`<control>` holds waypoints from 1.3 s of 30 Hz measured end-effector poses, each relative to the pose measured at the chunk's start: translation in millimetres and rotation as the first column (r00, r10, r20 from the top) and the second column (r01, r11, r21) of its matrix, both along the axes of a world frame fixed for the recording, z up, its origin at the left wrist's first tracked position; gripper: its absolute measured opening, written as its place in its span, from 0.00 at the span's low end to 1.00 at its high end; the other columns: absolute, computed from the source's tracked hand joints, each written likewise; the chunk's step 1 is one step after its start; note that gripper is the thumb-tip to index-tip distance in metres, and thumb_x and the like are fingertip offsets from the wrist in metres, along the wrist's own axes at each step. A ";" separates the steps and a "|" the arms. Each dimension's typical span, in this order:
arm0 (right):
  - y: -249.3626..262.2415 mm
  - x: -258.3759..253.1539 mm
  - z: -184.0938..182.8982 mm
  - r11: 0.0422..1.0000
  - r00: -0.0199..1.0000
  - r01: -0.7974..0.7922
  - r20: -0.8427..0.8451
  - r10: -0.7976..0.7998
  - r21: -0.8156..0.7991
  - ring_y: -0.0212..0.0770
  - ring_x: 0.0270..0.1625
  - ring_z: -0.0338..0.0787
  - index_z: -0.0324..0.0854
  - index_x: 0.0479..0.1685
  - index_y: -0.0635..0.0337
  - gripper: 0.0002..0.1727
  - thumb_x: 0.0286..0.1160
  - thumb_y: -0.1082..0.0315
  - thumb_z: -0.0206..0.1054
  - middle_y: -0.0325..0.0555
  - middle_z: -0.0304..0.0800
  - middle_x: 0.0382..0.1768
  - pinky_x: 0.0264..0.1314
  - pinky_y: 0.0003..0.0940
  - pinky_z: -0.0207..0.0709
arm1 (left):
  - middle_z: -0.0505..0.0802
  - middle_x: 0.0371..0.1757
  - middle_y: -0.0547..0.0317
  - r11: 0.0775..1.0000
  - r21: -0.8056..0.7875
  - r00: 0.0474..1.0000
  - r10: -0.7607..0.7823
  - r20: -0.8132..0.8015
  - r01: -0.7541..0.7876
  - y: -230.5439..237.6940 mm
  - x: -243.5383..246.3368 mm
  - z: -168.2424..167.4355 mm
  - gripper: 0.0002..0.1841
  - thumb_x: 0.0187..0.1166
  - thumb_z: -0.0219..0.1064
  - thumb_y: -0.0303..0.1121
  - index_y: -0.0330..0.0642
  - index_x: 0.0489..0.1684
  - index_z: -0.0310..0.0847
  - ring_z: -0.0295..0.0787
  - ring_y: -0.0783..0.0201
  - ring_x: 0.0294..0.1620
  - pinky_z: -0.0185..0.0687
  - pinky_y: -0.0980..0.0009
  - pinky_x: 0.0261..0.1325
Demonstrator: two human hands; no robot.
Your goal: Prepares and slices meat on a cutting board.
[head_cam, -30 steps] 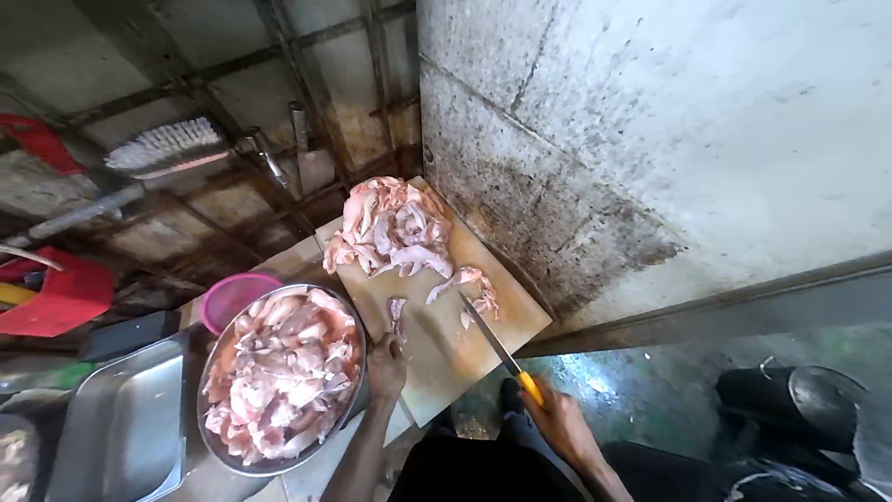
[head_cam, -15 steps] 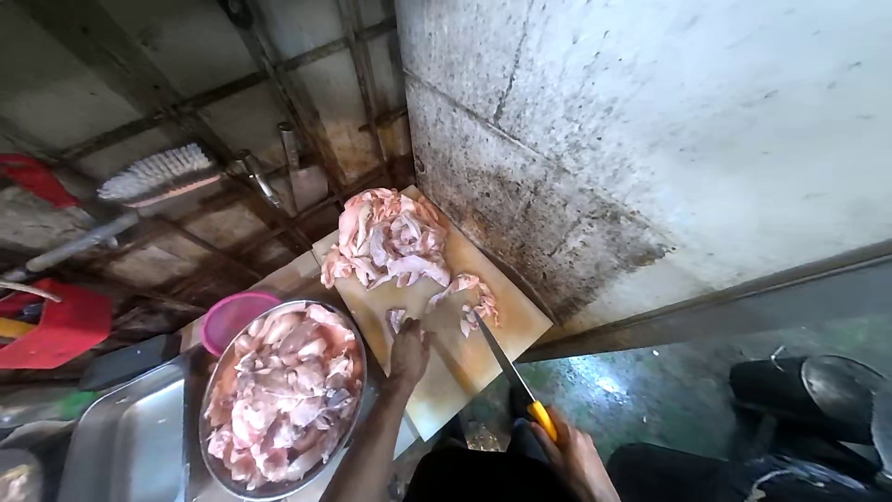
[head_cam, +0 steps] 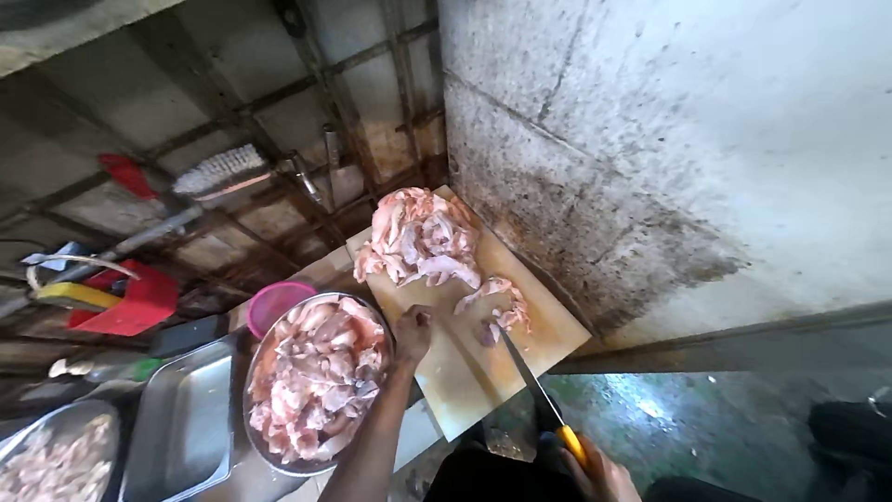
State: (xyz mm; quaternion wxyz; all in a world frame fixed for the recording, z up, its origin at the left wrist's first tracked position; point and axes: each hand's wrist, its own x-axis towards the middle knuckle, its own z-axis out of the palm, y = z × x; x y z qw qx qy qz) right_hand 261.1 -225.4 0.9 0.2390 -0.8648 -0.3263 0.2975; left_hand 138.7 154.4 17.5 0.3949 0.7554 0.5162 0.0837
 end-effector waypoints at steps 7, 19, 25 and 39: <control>4.5 8.7 0.2 0.999 1.000 -0.022 -0.005 0.022 -0.035 0.58 0.36 0.94 0.85 0.57 0.62 0.25 0.80 0.48 0.66 0.56 0.93 0.33 0.41 0.62 0.85 | 0.91 0.38 0.52 0.970 -0.225 0.996 -0.090 0.029 0.094 -52.0 -8.6 -27.9 0.21 0.89 0.56 0.46 0.37 0.45 0.88 0.90 0.57 0.43 0.84 0.53 0.55; -3.1 6.1 -5.7 0.996 0.998 0.018 -0.062 -0.024 -0.086 0.58 0.40 0.95 0.85 0.60 0.57 0.24 0.79 0.47 0.66 0.55 0.94 0.36 0.46 0.61 0.85 | 0.95 0.46 0.53 0.998 -0.046 0.984 -0.053 -0.168 0.045 -48.3 -12.7 -11.0 0.11 0.82 0.64 0.32 0.41 0.54 0.89 0.93 0.57 0.48 0.87 0.54 0.59; -16.7 -3.4 -10.8 0.994 0.995 0.053 -0.083 -0.061 -0.098 0.57 0.39 0.95 0.84 0.60 0.57 0.25 0.80 0.45 0.65 0.55 0.94 0.35 0.44 0.61 0.85 | 0.90 0.66 0.39 0.990 0.082 0.887 -0.068 -0.457 0.119 22.7 14.0 -1.8 0.23 0.87 0.61 0.47 0.39 0.69 0.82 0.86 0.43 0.71 0.78 0.43 0.75; -11.9 -6.3 -8.4 0.996 0.994 0.059 -0.086 -0.065 -0.071 0.56 0.38 0.94 0.85 0.60 0.57 0.24 0.79 0.47 0.65 0.54 0.93 0.34 0.44 0.60 0.85 | 0.90 0.59 0.52 0.848 0.181 0.866 -0.494 -0.073 0.498 -32.0 21.6 -4.0 0.12 0.82 0.66 0.36 0.42 0.53 0.91 0.89 0.63 0.59 0.86 0.64 0.68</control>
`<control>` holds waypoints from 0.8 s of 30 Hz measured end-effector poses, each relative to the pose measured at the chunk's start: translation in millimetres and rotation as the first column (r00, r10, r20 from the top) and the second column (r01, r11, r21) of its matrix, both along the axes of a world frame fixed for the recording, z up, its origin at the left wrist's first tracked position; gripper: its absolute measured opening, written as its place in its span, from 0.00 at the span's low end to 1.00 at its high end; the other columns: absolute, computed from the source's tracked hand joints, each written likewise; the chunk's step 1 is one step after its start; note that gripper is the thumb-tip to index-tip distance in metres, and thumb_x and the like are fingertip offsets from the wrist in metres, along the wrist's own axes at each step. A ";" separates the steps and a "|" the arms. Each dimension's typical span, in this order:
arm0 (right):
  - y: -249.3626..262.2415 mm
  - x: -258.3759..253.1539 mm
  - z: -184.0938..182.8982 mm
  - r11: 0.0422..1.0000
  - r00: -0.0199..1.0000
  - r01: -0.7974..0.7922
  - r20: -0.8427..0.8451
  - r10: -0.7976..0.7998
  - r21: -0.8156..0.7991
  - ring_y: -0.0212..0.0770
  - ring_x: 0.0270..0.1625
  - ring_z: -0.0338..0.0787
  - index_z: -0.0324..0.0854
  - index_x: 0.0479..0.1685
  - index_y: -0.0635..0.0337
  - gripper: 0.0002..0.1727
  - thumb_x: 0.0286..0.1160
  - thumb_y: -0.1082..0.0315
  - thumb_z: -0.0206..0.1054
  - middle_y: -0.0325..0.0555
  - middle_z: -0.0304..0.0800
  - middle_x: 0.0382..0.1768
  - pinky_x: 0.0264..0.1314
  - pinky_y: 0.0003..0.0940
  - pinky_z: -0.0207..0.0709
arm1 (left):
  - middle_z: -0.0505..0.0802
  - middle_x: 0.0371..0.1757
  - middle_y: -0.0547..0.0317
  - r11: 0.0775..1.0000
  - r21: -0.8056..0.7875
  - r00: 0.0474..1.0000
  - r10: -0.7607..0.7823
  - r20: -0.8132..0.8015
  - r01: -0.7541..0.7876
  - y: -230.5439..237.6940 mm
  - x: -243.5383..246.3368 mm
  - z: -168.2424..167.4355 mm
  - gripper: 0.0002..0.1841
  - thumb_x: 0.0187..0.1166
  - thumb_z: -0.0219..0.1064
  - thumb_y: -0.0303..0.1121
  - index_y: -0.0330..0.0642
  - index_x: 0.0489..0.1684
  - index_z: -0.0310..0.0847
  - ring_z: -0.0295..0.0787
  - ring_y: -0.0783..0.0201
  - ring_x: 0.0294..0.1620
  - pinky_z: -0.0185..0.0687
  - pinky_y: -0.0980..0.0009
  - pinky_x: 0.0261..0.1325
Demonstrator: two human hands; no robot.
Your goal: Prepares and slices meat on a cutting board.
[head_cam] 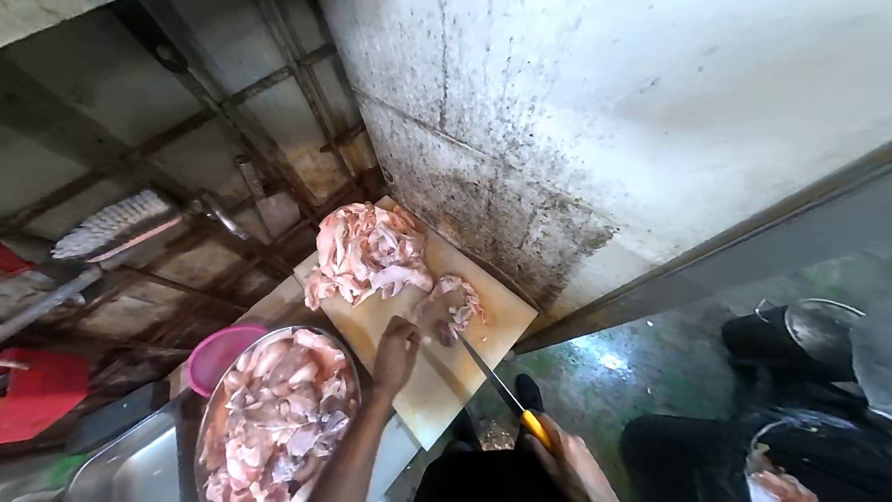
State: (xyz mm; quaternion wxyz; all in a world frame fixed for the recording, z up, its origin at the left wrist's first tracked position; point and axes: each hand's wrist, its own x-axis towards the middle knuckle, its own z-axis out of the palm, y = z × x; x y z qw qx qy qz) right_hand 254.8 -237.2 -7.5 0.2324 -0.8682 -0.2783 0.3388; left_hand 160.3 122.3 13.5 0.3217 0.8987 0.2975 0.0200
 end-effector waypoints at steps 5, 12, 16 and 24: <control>9.9 -2.4 -5.2 0.997 0.997 -0.068 0.024 0.069 -0.029 0.56 0.38 0.95 0.84 0.60 0.54 0.24 0.80 0.45 0.64 0.53 0.93 0.34 0.43 0.59 0.86 | 0.86 0.69 0.49 0.982 -0.190 1.000 -0.002 -0.024 -0.003 -101.1 -51.0 -53.2 0.17 0.79 0.64 0.27 0.47 0.64 0.90 0.86 0.60 0.66 0.84 0.66 0.71; 36.7 -6.5 -2.1 0.985 0.990 -0.137 -0.035 0.134 -0.102 0.54 0.39 0.94 0.80 0.65 0.55 0.26 0.84 0.44 0.59 0.53 0.92 0.35 0.45 0.56 0.86 | 0.90 0.56 0.50 0.936 -0.147 0.943 0.330 0.041 -0.321 -112.4 -65.9 -56.6 0.14 0.79 0.64 0.30 0.42 0.57 0.90 0.90 0.64 0.45 0.89 0.69 0.53; 56.7 -6.5 3.4 0.990 0.993 -0.116 0.023 0.119 -0.079 0.53 0.40 0.95 0.80 0.66 0.57 0.26 0.85 0.46 0.59 0.52 0.93 0.37 0.47 0.54 0.87 | 0.89 0.64 0.46 0.907 -0.160 0.921 0.381 -0.086 -0.390 -84.6 -26.1 -40.0 0.20 0.84 0.63 0.39 0.41 0.69 0.84 0.89 0.56 0.63 0.85 0.61 0.70; 56.3 -2.8 16.2 0.999 0.999 -0.027 0.040 0.026 0.026 0.49 0.34 0.93 0.81 0.65 0.57 0.23 0.84 0.49 0.61 0.49 0.92 0.32 0.41 0.53 0.87 | 0.86 0.71 0.47 0.965 -0.147 0.880 0.129 -0.457 -0.218 -58.5 37.7 -6.3 0.22 0.80 0.66 0.41 0.45 0.71 0.82 0.86 0.46 0.69 0.83 0.44 0.68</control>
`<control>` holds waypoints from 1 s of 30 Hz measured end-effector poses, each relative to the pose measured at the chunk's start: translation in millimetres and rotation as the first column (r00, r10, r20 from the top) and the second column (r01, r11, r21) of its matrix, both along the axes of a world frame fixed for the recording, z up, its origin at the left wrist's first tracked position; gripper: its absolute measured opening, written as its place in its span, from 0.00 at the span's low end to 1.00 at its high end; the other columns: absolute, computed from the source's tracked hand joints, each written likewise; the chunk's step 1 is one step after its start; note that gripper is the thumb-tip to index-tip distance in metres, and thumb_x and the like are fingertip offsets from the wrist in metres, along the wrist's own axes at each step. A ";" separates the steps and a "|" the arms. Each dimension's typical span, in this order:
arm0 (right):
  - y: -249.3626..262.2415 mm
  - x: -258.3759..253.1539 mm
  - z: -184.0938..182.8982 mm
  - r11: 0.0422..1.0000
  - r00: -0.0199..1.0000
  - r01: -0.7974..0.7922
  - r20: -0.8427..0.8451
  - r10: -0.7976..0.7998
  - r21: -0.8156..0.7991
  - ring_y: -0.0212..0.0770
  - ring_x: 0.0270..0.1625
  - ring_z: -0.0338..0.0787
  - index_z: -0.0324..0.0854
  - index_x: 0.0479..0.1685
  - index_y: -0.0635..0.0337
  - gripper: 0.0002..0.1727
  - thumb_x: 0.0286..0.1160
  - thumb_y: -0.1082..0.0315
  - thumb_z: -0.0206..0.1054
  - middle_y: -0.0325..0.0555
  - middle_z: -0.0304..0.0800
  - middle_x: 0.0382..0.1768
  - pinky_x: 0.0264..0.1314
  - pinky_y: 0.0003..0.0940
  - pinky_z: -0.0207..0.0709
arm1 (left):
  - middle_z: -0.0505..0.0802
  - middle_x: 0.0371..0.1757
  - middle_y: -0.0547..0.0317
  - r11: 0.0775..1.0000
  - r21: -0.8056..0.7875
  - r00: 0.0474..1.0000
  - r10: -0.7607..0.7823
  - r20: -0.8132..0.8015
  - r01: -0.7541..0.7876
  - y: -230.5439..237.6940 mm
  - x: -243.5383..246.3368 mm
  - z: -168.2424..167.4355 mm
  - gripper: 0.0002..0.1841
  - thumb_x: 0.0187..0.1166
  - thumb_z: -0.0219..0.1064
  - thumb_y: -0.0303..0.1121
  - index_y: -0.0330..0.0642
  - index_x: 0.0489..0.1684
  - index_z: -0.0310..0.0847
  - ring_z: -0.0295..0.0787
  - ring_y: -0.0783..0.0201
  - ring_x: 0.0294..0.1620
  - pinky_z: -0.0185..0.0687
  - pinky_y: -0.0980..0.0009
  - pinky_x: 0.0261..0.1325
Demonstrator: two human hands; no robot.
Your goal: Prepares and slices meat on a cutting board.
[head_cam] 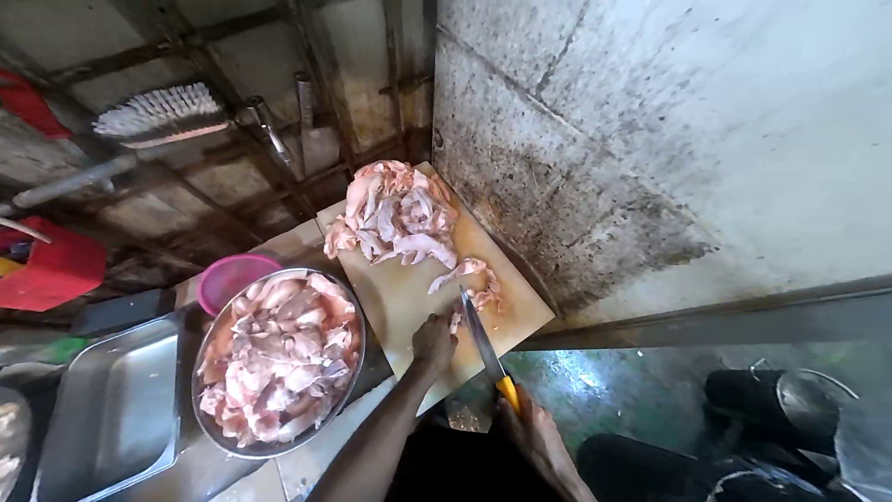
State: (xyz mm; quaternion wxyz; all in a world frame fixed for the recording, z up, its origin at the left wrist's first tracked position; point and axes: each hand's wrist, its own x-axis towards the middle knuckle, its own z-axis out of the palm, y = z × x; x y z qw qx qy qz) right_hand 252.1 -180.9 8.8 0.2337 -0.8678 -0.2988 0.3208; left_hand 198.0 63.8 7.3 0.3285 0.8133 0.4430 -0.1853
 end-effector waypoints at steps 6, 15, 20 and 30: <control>-24.0 -1.6 -8.0 0.998 1.000 0.027 -0.005 -0.027 0.049 0.44 0.29 0.91 0.83 0.61 0.56 0.22 0.83 0.49 0.61 0.44 0.90 0.28 0.36 0.48 0.87 | 0.90 0.56 0.47 0.899 0.394 0.928 -0.297 0.226 0.192 7.9 -19.6 10.7 0.12 0.81 0.66 0.30 0.43 0.58 0.89 0.90 0.49 0.58 0.87 0.54 0.62; -18.0 -3.2 -5.5 0.985 0.994 -0.106 -0.037 0.102 -0.136 0.55 0.41 0.95 0.79 0.68 0.55 0.25 0.85 0.47 0.60 0.53 0.93 0.37 0.47 0.56 0.87 | 0.91 0.56 0.51 0.974 0.157 0.892 0.079 0.445 -0.164 -42.4 -102.4 -39.6 0.11 0.79 0.64 0.29 0.40 0.51 0.92 0.91 0.61 0.53 0.88 0.66 0.61; 8.4 -10.2 -6.7 0.954 0.977 -0.208 -0.096 0.191 -0.215 0.57 0.47 0.95 0.75 0.73 0.54 0.25 0.87 0.48 0.56 0.55 0.93 0.42 0.52 0.57 0.86 | 0.92 0.55 0.48 0.928 0.186 0.858 0.205 0.470 -0.324 -33.4 -94.4 -42.1 0.12 0.78 0.69 0.33 0.38 0.53 0.91 0.92 0.59 0.54 0.88 0.66 0.62; 46.8 -2.2 7.9 0.857 0.942 -0.321 -0.037 0.335 -0.404 0.61 0.53 0.94 0.73 0.74 0.51 0.25 0.88 0.47 0.52 0.57 0.93 0.49 0.54 0.60 0.86 | 0.92 0.53 0.48 0.907 0.167 0.843 0.275 0.462 -0.388 -19.7 -53.2 -54.9 0.10 0.79 0.68 0.30 0.38 0.50 0.91 0.92 0.57 0.56 0.88 0.62 0.65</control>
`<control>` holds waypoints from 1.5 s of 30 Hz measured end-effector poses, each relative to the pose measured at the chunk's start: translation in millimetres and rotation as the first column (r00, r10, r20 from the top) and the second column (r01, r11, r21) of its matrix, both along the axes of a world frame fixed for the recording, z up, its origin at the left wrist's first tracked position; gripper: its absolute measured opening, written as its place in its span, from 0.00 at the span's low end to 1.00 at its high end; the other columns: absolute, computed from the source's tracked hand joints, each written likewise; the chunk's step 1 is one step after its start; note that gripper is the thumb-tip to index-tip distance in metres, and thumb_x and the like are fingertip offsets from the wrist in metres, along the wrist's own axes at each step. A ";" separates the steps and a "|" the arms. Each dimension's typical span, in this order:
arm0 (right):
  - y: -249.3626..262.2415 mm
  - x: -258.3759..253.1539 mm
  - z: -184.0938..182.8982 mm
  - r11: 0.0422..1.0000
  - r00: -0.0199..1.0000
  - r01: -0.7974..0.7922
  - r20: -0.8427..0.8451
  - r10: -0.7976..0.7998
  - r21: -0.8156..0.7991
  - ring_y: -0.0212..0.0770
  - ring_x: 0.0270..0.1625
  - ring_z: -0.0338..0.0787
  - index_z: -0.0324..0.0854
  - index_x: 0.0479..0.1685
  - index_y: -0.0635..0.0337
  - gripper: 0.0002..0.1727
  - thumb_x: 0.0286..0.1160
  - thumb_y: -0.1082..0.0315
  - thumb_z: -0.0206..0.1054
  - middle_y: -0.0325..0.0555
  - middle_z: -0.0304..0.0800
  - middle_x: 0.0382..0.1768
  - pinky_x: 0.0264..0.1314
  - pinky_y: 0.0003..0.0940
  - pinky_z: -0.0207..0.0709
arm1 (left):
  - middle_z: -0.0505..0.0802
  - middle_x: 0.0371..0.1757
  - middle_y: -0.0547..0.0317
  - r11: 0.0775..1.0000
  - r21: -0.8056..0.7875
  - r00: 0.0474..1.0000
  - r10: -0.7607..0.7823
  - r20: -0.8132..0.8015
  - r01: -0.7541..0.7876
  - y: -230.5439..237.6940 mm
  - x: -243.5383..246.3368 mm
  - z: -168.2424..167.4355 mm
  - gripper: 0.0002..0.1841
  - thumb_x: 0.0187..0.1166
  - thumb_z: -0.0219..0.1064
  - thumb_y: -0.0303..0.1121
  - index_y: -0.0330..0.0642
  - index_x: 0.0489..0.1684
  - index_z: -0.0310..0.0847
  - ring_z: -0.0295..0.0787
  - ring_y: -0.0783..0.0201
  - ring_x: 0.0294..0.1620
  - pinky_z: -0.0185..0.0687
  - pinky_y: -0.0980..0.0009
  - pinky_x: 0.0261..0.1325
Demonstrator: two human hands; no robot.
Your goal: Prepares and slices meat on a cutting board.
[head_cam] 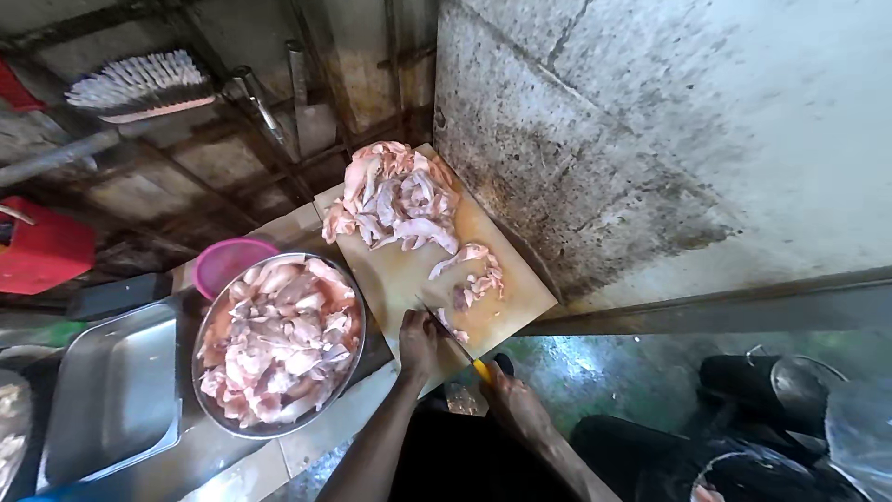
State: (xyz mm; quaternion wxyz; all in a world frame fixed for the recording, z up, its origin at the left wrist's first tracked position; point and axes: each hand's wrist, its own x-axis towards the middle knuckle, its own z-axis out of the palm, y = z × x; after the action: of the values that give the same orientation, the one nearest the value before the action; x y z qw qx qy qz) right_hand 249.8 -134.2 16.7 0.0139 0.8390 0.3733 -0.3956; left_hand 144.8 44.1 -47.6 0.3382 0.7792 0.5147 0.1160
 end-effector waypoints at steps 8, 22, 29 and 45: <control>-6.6 23.9 22.1 0.993 0.995 -0.049 -0.092 0.040 -0.103 0.63 0.53 0.93 0.72 0.74 0.54 0.25 0.88 0.48 0.54 0.61 0.91 0.50 0.55 0.63 0.85 | 0.92 0.50 0.49 1.000 0.003 0.998 0.004 0.069 -0.004 -3.3 -3.1 -10.9 0.08 0.78 0.71 0.31 0.38 0.46 0.92 0.93 0.59 0.50 0.90 0.64 0.61; 10.6 12.3 40.7 0.971 0.994 -0.083 -0.088 0.065 -0.223 0.66 0.56 0.93 0.69 0.76 0.61 0.25 0.90 0.52 0.53 0.65 0.90 0.53 0.57 0.62 0.85 | 0.92 0.49 0.50 0.997 0.071 0.998 -0.044 0.051 0.040 -2.1 -6.4 -12.9 0.06 0.78 0.72 0.30 0.39 0.44 0.92 0.94 0.57 0.47 0.92 0.61 0.56; -0.3 21.3 36.4 0.968 0.991 -0.093 -0.114 0.068 -0.232 0.65 0.55 0.93 0.68 0.75 0.61 0.26 0.90 0.51 0.53 0.65 0.90 0.51 0.57 0.62 0.85 | 0.92 0.48 0.50 0.992 0.125 0.998 -0.022 0.058 0.015 -5.1 -4.0 -15.7 0.05 0.78 0.72 0.29 0.39 0.42 0.92 0.94 0.57 0.44 0.93 0.60 0.52; 10.5 61.7 104.7 0.807 0.908 -0.328 0.073 0.413 -0.491 0.71 0.57 0.91 0.65 0.78 0.60 0.22 0.93 0.58 0.50 0.67 0.90 0.53 0.55 0.65 0.84 | 0.92 0.51 0.47 0.988 0.151 0.998 0.018 0.060 -0.027 -12.9 -1.9 -17.3 0.07 0.81 0.69 0.30 0.37 0.43 0.91 0.93 0.53 0.51 0.92 0.56 0.58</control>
State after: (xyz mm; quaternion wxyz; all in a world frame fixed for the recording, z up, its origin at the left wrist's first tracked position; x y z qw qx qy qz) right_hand 311.5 -123.7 121.4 0.3260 0.7527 0.4207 -0.3875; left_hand 142.9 31.2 -64.9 0.2915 0.7931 0.5031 0.1814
